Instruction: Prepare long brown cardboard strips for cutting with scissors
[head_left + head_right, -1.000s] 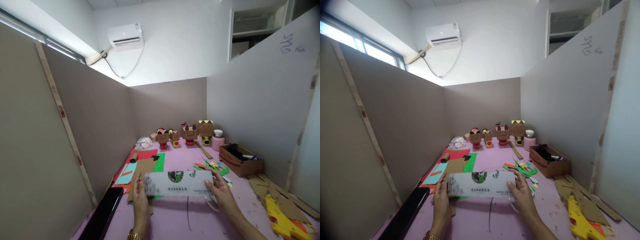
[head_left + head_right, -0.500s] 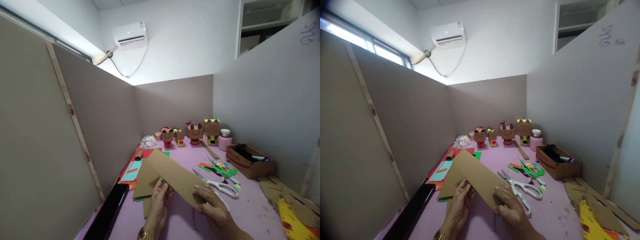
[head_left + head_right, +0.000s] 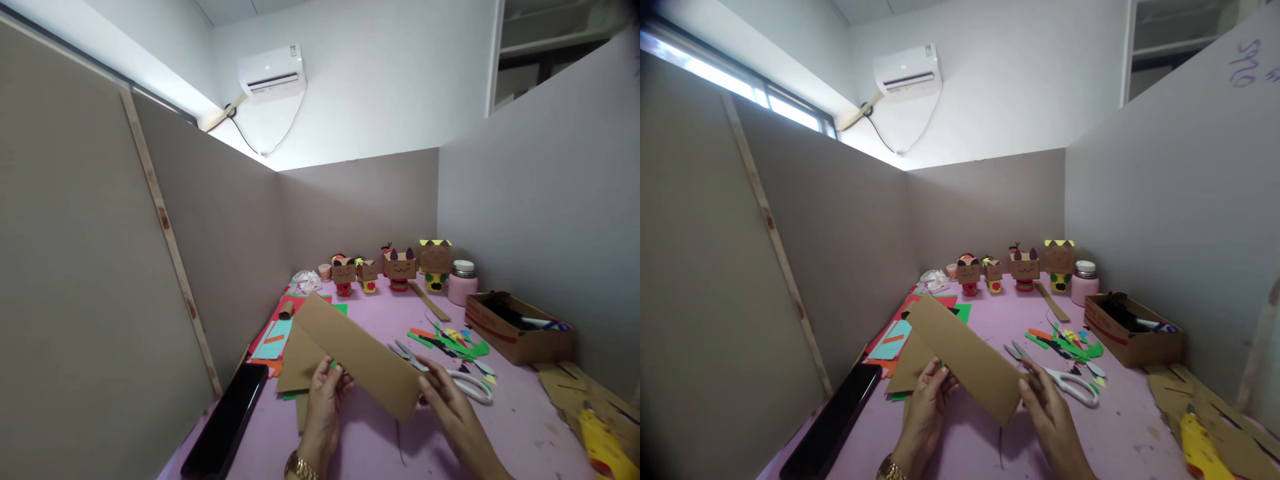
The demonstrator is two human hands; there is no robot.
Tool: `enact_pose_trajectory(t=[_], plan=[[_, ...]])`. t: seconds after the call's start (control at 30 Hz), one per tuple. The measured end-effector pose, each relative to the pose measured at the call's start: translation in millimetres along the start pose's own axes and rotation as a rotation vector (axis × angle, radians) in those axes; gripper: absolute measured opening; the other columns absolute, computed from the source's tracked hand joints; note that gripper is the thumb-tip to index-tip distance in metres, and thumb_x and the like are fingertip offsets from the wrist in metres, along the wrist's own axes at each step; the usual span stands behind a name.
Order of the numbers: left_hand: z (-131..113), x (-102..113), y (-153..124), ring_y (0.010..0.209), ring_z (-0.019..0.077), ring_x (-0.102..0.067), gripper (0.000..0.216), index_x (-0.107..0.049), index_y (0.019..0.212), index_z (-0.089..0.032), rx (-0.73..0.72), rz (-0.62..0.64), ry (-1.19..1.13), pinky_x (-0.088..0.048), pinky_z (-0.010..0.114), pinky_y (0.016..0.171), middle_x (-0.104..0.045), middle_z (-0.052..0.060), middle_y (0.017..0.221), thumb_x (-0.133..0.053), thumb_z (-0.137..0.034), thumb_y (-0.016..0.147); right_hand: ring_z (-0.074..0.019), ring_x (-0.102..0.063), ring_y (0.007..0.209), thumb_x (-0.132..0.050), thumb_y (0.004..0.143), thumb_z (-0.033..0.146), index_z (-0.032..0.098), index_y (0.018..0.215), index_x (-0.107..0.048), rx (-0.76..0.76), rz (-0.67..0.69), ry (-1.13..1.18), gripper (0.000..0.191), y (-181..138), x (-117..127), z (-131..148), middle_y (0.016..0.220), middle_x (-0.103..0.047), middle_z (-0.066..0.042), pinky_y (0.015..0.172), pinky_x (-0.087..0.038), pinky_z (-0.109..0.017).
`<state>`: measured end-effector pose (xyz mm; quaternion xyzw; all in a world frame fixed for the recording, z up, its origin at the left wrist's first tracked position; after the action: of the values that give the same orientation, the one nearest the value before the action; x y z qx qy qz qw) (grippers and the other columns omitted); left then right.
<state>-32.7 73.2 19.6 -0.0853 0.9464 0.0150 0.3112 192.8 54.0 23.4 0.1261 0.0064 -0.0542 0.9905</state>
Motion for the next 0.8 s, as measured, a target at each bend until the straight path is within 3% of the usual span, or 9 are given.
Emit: enact_pose_trajectory(t=[0.1,0.2,0.37,0.57,0.8], plan=[[1.0,1.9,1.2,0.053,0.0083,-0.06,0.031,-0.06,0.091,-0.016,-0.002,-0.001,0.013,-0.045,0.018,0.051,-0.069,0.0,0.069,-0.072,-0.02,0.063,-0.0183,-0.056,0.065,-0.056,0.076,0.049,0.022,0.091,-0.06,-0.042,0.138,0.05,0.031,-1.7,-19.0,-2.4,0.078,-0.063,-0.002,0.057,-0.044,-0.027],[-0.3,5.1,2.5,0.055,0.0086,-0.061,0.034,-0.061,0.093,-0.017,-0.018,-0.014,0.011,-0.044,0.019,0.052,-0.07,0.0,0.072,-0.073,-0.022,0.062,-0.0131,-0.051,0.051,-0.056,0.075,0.052,0.02,0.074,-0.06,-0.067,0.23,0.05,0.032,-3.2,-30.3,-7.0,0.059,-0.054,0.004,0.05,-0.038,-0.025],[2.3,-1.1,-0.7,0.059,0.0098,-0.063,0.03,-0.062,0.094,-0.018,0.004,0.023,0.01,-0.044,0.02,0.054,-0.071,0.001,0.078,-0.071,-0.024,0.066,-0.0104,-0.052,0.045,-0.062,0.068,0.056,0.018,0.072,-0.059,-0.166,0.246,0.142,0.038,-2.4,-34.8,-18.4,0.056,-0.055,0.005,0.046,-0.035,-0.023],[12.3,-16.5,-8.0,0.072,0.0138,-0.066,0.019,-0.062,0.09,-0.017,0.063,0.116,-0.002,-0.042,0.018,0.053,-0.072,0.005,0.085,-0.066,-0.026,0.073,-0.0083,-0.054,0.047,-0.064,0.07,0.051,0.017,0.076,-0.06,-0.187,0.277,0.217,0.035,-2.4,-40.0,-21.0,0.06,-0.061,0.003,0.046,-0.037,-0.02],[19.0,-11.9,-9.4,0.089,0.0145,-0.064,0.016,-0.062,0.091,-0.02,0.098,0.082,-0.096,-0.048,0.023,0.073,-0.071,0.003,0.096,-0.063,-0.025,0.076,-0.0057,-0.056,0.042,-0.067,0.07,0.048,0.016,0.08,-0.059,-0.274,0.353,0.337,0.034,-10.5,-55.0,-35.6,0.055,-0.062,0.004,0.041,-0.038,-0.015]])
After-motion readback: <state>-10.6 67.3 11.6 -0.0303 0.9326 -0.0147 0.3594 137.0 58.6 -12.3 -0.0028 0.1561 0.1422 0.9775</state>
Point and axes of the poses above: each hand's wrist, its own y-axis towards the middle knuckle, its own x-axis out of the back of the hand, z = x × y, the point moved 10 cm from there along y, towards the middle knuckle
